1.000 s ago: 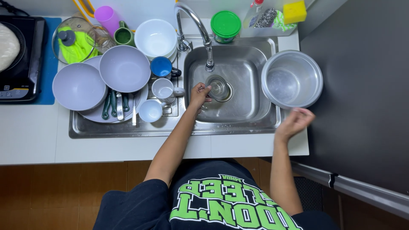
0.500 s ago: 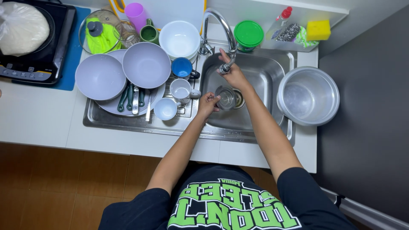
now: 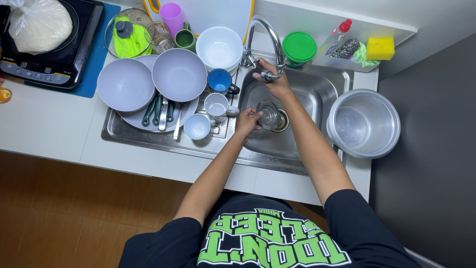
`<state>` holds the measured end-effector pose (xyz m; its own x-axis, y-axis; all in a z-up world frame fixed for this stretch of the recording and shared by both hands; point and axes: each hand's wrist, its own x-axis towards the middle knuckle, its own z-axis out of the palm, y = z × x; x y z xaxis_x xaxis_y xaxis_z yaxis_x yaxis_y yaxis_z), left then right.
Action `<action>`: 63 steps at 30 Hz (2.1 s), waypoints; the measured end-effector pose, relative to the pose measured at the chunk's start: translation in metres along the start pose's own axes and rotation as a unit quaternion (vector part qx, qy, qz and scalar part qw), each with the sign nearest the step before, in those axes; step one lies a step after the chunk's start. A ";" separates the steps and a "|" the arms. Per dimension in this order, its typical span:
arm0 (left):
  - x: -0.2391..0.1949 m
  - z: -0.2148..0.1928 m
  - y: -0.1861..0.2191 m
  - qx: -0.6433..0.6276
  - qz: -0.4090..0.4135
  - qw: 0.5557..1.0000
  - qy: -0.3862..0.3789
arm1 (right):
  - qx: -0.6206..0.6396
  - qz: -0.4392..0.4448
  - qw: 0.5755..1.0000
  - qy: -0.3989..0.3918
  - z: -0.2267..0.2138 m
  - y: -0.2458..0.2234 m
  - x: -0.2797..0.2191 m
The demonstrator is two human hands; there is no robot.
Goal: The person washes a white bowl and a metal pot in a kitchen sink, rinsing them under running water. They then dry the metal pot with a green cloth and place it on the counter. Finally, the person opens a plastic bag of rice and uses a white mug to scoop rice into the metal pot.
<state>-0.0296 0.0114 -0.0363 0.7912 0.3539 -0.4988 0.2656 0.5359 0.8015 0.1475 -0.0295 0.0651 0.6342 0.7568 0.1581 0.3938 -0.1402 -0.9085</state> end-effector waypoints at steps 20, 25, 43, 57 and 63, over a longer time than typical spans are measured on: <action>0.024 0.013 0.004 -0.007 0.045 0.997 0.061 | 0.035 0.055 0.995 0.080 0.010 0.022 0.020; 0.032 0.018 0.004 0.000 0.061 0.995 0.076 | 0.021 0.039 0.997 0.061 0.003 0.044 0.013; 0.016 0.035 0.007 0.046 0.074 0.993 0.080 | 0.015 0.040 0.999 0.004 -0.013 0.026 0.037; -0.010 0.032 0.030 0.196 0.152 0.962 0.115 | 0.028 0.127 0.991 -0.011 -0.013 0.020 0.041; 0.003 0.026 0.021 0.239 0.217 0.937 0.134 | 0.046 0.147 0.964 0.217 -0.017 0.086 -0.012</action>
<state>-0.0073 0.0038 -0.0119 0.7318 0.6733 -0.1059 0.2188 -0.0849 0.9721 0.1851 -0.0615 -0.0085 0.9357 0.3523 0.0177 0.1067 -0.2350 -0.9661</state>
